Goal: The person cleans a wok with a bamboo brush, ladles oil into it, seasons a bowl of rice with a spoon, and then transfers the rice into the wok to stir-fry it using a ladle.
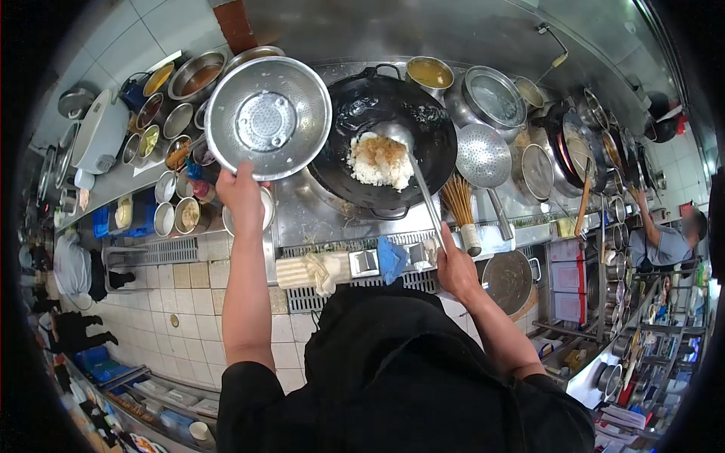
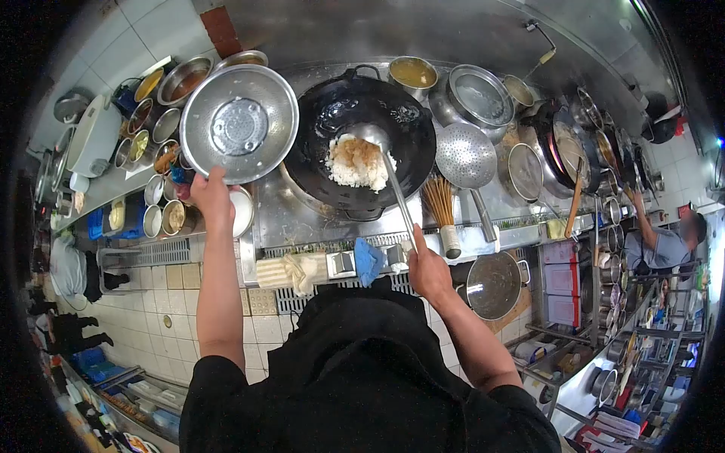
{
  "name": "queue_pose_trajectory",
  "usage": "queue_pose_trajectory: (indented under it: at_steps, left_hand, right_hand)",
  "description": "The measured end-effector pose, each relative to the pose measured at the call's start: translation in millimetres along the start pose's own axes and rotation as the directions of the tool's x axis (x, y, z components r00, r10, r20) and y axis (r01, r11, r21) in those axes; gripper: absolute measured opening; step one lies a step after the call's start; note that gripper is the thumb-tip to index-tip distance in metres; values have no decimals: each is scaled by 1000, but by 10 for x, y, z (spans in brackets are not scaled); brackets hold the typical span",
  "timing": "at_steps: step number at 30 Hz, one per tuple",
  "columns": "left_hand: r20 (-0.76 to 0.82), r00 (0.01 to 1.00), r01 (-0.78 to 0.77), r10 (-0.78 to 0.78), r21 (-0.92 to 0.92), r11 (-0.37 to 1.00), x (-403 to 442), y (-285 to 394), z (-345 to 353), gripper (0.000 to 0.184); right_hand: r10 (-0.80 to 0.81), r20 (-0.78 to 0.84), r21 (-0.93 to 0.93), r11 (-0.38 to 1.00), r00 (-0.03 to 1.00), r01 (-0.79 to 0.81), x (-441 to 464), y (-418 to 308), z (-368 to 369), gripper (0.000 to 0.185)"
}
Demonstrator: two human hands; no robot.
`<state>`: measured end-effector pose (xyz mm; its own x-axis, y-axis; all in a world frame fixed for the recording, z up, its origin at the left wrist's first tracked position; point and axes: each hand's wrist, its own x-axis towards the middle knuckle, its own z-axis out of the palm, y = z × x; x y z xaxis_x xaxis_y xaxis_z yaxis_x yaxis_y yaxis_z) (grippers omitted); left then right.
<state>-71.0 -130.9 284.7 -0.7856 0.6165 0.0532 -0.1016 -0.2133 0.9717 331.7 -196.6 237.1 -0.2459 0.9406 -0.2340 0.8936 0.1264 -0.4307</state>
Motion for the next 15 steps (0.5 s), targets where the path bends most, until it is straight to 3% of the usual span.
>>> queue_pose_trajectory:
  at_steps: [2, 6, 15]
  left_hand:
    - [-36, 998, 45, -46, -19, 999, -38, 6, -233, 8]
    - [-45, 997, 62, -68, -119, 991, -139, 1, -482, 10]
    - [-104, 987, 116, -127, -107, 988, -271, 65, -897, 11]
  right_hand:
    - [-27, -82, 42, 999, 996, 30, -108, 13, 6, 63]
    - [-8, 2, 30, 1000, 1000, 8, -114, 21, 114, 63]
    - [79, -63, 62, 995, 995, -75, -243, -292, -227, 60]
